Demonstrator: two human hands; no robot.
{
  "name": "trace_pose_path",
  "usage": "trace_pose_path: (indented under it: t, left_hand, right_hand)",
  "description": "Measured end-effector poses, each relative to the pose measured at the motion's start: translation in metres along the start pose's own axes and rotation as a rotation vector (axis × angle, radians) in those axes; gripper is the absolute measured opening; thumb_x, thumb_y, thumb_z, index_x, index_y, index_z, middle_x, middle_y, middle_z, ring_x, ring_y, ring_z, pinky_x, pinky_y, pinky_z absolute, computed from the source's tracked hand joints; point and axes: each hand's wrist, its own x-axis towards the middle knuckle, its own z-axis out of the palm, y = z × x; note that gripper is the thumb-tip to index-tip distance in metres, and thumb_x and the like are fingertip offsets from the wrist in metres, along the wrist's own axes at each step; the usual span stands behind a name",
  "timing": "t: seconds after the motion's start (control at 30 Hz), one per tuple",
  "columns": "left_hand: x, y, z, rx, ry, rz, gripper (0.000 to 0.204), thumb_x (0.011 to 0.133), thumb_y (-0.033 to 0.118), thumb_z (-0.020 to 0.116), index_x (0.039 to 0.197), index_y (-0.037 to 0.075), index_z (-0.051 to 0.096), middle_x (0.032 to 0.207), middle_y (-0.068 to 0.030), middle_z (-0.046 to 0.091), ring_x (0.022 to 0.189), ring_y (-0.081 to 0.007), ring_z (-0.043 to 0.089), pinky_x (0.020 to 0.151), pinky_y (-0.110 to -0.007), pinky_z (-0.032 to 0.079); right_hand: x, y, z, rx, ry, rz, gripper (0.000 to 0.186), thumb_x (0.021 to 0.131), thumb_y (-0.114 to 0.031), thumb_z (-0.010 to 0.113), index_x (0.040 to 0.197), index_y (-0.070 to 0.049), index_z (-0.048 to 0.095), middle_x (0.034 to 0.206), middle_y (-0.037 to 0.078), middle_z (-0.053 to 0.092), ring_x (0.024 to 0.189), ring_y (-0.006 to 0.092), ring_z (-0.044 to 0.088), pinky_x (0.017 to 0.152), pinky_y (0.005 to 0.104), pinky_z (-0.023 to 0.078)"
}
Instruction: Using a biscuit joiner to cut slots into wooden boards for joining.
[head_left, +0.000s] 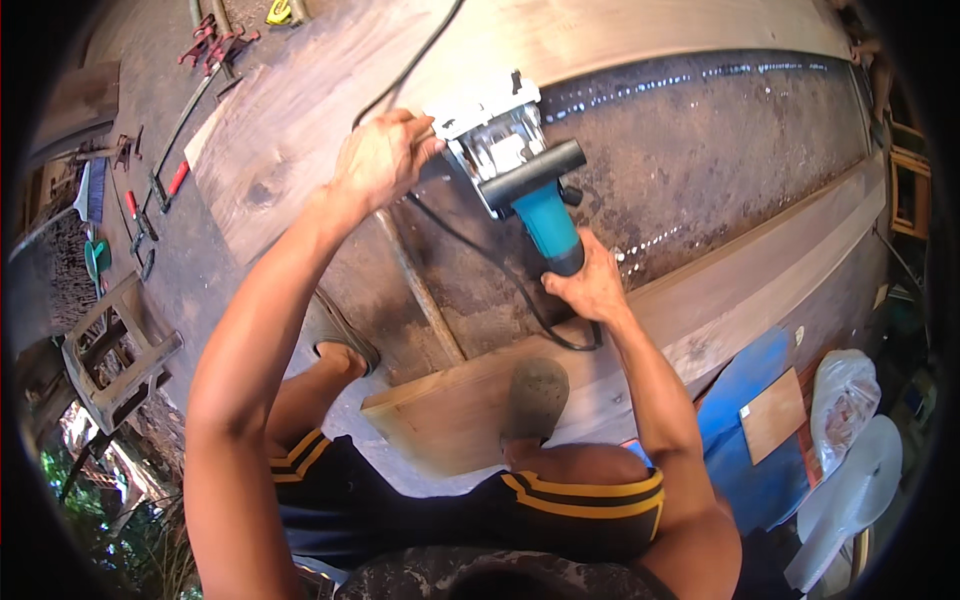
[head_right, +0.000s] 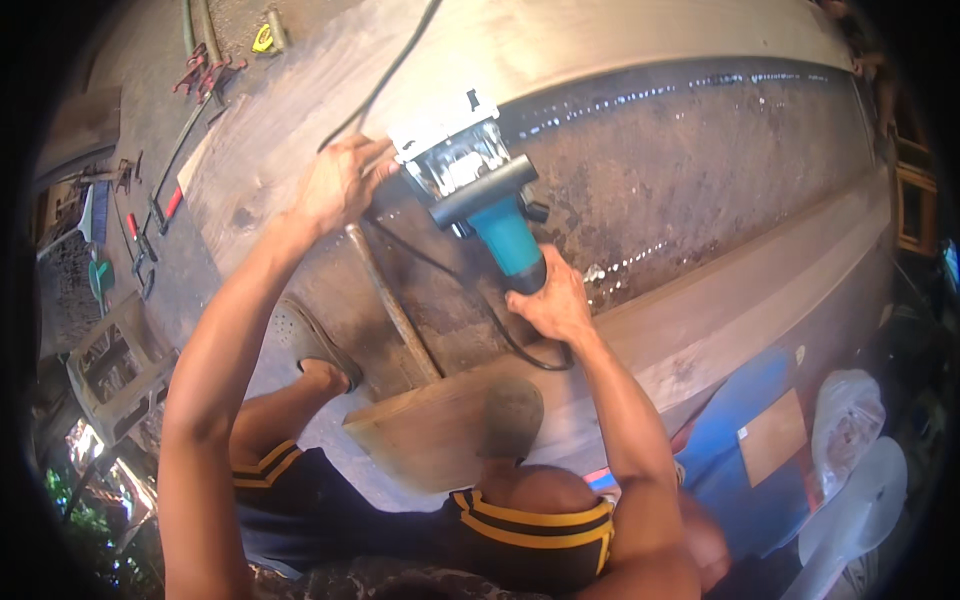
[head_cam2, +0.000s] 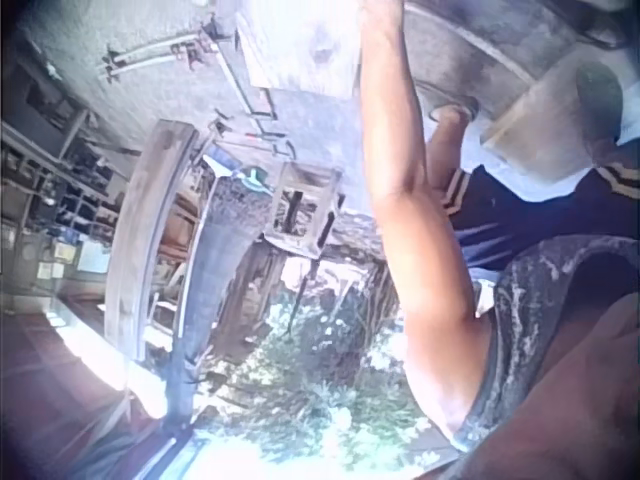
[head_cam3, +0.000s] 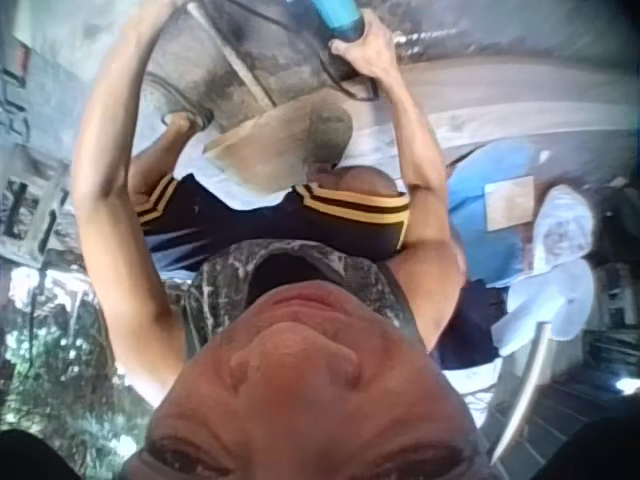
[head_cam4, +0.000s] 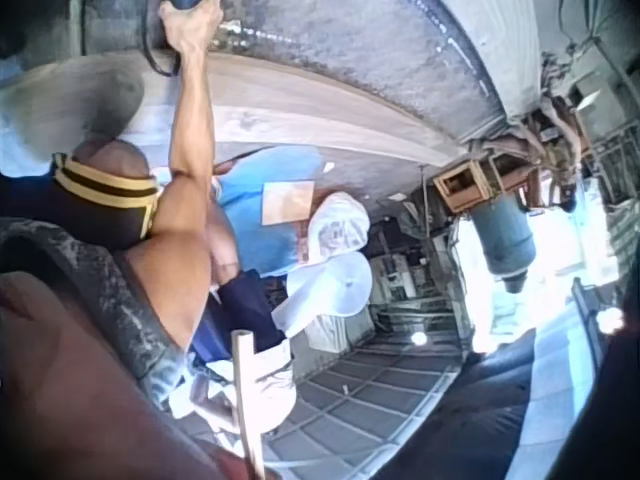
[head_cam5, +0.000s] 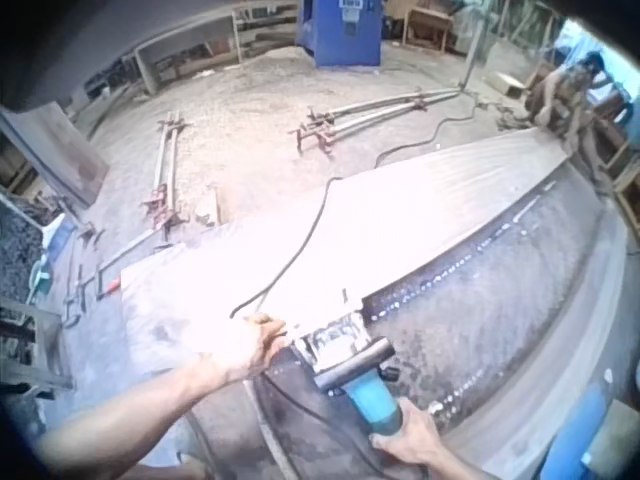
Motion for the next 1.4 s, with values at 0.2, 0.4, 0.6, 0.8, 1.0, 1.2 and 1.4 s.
trace_pose_path:
  t: [0.2,0.4,0.6,0.8,1.0,1.2,1.4]
  left_hand:
    - [0.025,-0.004,0.027,0.135,0.080,-0.102,0.035,0.101,0.039,0.064,0.115,0.010,0.077,0.104,-0.0168,0.075,0.096,-0.0376,0.072,0.084,-0.047,0.058]
    - [0.035,0.011,0.022,0.226,0.089,-0.048,0.037,0.099,0.042,0.067,0.115,0.012,0.079,0.104,-0.0166,0.076,0.095,-0.0362,0.073,0.084,-0.045,0.059]
    - [0.047,0.018,0.017,0.220,0.040,-0.046,0.033,0.098,0.040,0.068,0.111,0.011,0.081,0.094,-0.0161,0.077,0.088,-0.0350,0.074,0.081,-0.044,0.059]
    - [0.049,0.019,0.010,0.197,-0.021,-0.123,0.031,0.096,0.036,0.072,0.112,0.010,0.080,0.102,-0.0151,0.077,0.091,-0.0342,0.075,0.082,-0.044,0.059]
    - [0.049,0.019,0.007,0.177,-0.036,-0.149,0.030,0.094,0.034,0.075,0.107,0.009,0.081,0.112,-0.0090,0.076,0.100,-0.0319,0.073,0.087,-0.042,0.056]
    - [0.052,0.018,0.008,0.145,-0.037,-0.147,0.030,0.093,0.034,0.077,0.106,0.008,0.081,0.112,-0.0073,0.076,0.099,-0.0306,0.073,0.087,-0.041,0.056]
    - [0.049,0.014,0.007,0.151,-0.057,-0.149,0.029,0.092,0.034,0.077,0.107,0.009,0.081,0.111,-0.0067,0.077,0.098,-0.0295,0.074,0.086,-0.040,0.056]
  right_hand:
    - [0.020,-0.002,0.008,0.002,0.041,-0.035,0.068,0.069,-0.025,0.084,0.127,-0.002,0.057,0.108,0.023,0.072,0.104,0.0392,0.070,0.093,0.0470,0.054]
    - [0.016,-0.006,0.004,0.068,-0.041,0.008,0.073,0.070,-0.025,0.084,0.133,-0.003,0.053,0.108,0.025,0.072,0.105,0.0420,0.070,0.093,0.0488,0.054]
    - [0.018,0.005,0.000,0.084,-0.047,-0.038,0.071,0.072,-0.024,0.083,0.132,-0.004,0.052,0.104,0.026,0.072,0.101,0.0427,0.071,0.091,0.0487,0.055]
    - [0.016,0.001,0.002,0.113,-0.042,-0.029,0.069,0.073,-0.021,0.082,0.131,-0.001,0.051,0.100,0.027,0.073,0.098,0.0433,0.072,0.089,0.0490,0.056]
    - [0.016,-0.007,0.000,0.093,-0.066,0.007,0.068,0.074,-0.020,0.081,0.131,-0.001,0.051,0.102,0.027,0.073,0.099,0.0432,0.072,0.090,0.0492,0.056]
    - [0.018,-0.004,0.000,0.122,-0.070,0.008,0.067,0.075,-0.020,0.082,0.131,-0.001,0.051,0.101,0.027,0.073,0.098,0.0429,0.072,0.089,0.0486,0.057]
    - [0.019,-0.011,0.004,0.107,-0.060,0.017,0.064,0.075,-0.021,0.081,0.129,0.000,0.053,0.100,0.027,0.073,0.098,0.0425,0.073,0.089,0.0482,0.057]
